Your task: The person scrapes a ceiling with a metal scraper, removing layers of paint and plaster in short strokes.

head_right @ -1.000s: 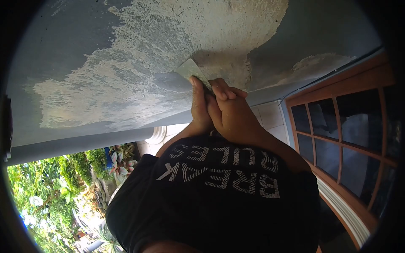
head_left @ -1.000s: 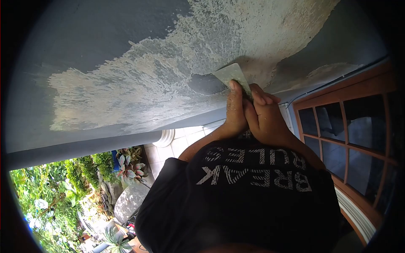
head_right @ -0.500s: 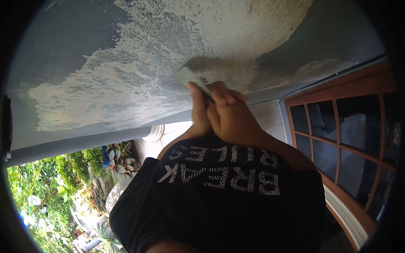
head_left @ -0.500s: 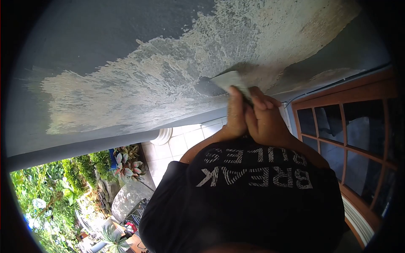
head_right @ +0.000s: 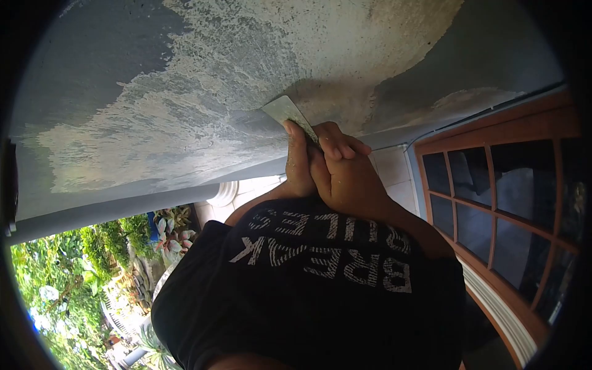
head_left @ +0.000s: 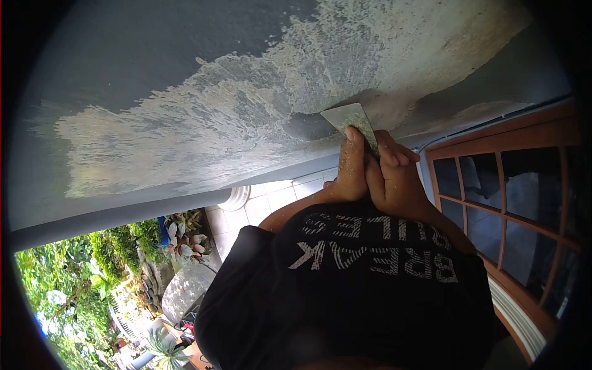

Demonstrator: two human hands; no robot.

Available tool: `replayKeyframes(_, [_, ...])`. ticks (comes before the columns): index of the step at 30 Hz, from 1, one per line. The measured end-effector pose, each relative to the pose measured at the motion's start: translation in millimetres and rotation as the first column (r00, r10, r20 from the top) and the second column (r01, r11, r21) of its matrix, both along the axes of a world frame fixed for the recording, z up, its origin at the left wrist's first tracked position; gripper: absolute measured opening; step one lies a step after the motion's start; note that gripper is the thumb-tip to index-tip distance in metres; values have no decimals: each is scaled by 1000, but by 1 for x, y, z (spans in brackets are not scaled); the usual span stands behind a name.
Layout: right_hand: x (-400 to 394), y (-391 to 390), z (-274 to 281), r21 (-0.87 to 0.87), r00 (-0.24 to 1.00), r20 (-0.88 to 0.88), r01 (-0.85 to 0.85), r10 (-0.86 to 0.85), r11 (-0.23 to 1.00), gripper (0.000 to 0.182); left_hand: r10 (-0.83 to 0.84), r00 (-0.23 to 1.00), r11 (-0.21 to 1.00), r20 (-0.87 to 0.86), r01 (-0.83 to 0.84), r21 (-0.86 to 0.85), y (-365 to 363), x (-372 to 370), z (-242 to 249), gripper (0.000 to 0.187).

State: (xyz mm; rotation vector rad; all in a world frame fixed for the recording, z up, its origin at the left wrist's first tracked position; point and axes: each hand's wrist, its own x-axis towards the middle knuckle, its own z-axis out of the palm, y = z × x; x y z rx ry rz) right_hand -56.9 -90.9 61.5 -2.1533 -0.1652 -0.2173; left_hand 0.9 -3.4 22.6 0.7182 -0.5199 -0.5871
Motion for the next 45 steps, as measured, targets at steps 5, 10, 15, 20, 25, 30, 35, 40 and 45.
replayKeyframes(5, [1,4,3,24,997,54,48,-50,999,31,2,994,1000,-107,-1,2,1,-2,5,71])
replayKeyframes(10, [-3,2,4,40,999,-29,22,-21,999,26,-12,997,999,-73,15,36,0,-6,10,71])
replayKeyframes(15, [-2,9,0,12,999,28,38,-39,999,30,-5,992,1000,-125,9,29,4,-3,12,70])
replayKeyframes(20, [-7,3,10,85,998,-55,26,-22,996,28,-10,997,997,-76,15,70,0,-7,20,69])
replayKeyframes(25, [-1,10,5,34,997,-65,41,-39,999,24,44,986,998,-161,-36,51,4,-5,16,68])
replayKeyframes(30, [-6,10,4,81,990,81,106,-112,991,22,37,993,993,-111,-24,116,1,-9,20,67])
replayKeyframes(35, [-3,11,6,73,997,-69,38,-33,997,24,26,993,999,-118,-23,23,7,-7,16,66])
replayKeyframes(40, [-6,8,14,65,998,-52,40,-36,997,24,8,991,999,-135,-4,33,1,-7,16,66])
replayKeyframes(45, [2,14,7,33,998,34,48,-49,998,24,39,988,999,-151,-39,0,8,-7,19,67])
